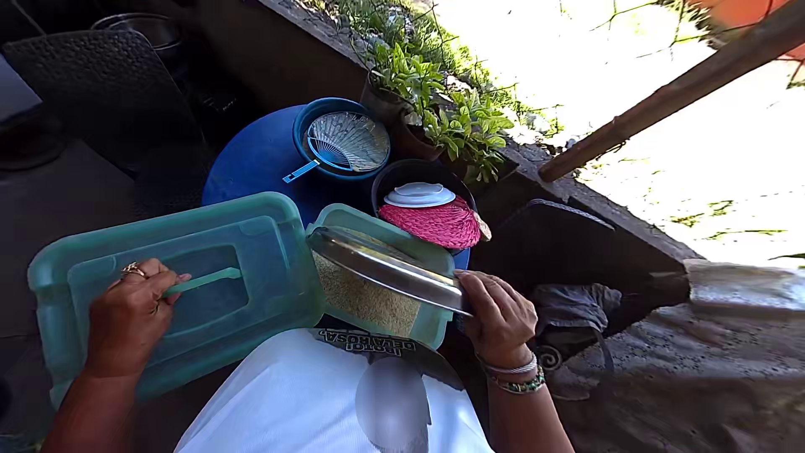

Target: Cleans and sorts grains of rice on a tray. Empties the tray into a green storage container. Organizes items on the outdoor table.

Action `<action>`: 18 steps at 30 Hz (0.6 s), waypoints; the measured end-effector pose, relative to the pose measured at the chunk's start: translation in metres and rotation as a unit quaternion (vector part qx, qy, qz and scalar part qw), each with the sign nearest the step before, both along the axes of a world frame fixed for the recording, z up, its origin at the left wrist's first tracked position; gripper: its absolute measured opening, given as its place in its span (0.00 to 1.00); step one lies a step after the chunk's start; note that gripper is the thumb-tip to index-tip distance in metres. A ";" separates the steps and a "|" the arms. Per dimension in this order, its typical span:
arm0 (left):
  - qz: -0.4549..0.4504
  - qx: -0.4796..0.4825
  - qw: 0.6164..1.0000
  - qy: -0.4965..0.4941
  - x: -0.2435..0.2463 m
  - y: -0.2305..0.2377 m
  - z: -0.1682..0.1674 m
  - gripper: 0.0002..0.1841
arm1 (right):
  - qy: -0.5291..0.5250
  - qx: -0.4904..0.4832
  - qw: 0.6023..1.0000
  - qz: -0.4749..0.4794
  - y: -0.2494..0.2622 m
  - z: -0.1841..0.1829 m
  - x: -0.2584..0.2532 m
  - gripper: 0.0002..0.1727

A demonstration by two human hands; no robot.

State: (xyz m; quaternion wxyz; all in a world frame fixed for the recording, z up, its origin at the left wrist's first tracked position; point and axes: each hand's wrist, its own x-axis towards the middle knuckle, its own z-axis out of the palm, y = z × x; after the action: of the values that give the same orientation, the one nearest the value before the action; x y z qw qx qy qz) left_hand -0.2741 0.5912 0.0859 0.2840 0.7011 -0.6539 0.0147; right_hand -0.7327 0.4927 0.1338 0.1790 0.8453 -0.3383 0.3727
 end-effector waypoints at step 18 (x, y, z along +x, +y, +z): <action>-0.036 -0.029 0.999 0.003 0.003 -0.004 -0.009 0.16 | -0.029 -0.041 0.996 -0.074 0.047 0.004 -0.018 0.12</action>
State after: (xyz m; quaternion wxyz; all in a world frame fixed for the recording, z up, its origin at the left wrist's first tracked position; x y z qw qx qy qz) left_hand -0.2712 0.5872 0.0771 0.3067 0.6684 -0.6773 0.0214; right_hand -0.7508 0.5392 0.1380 0.2307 0.7986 -0.3892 0.3969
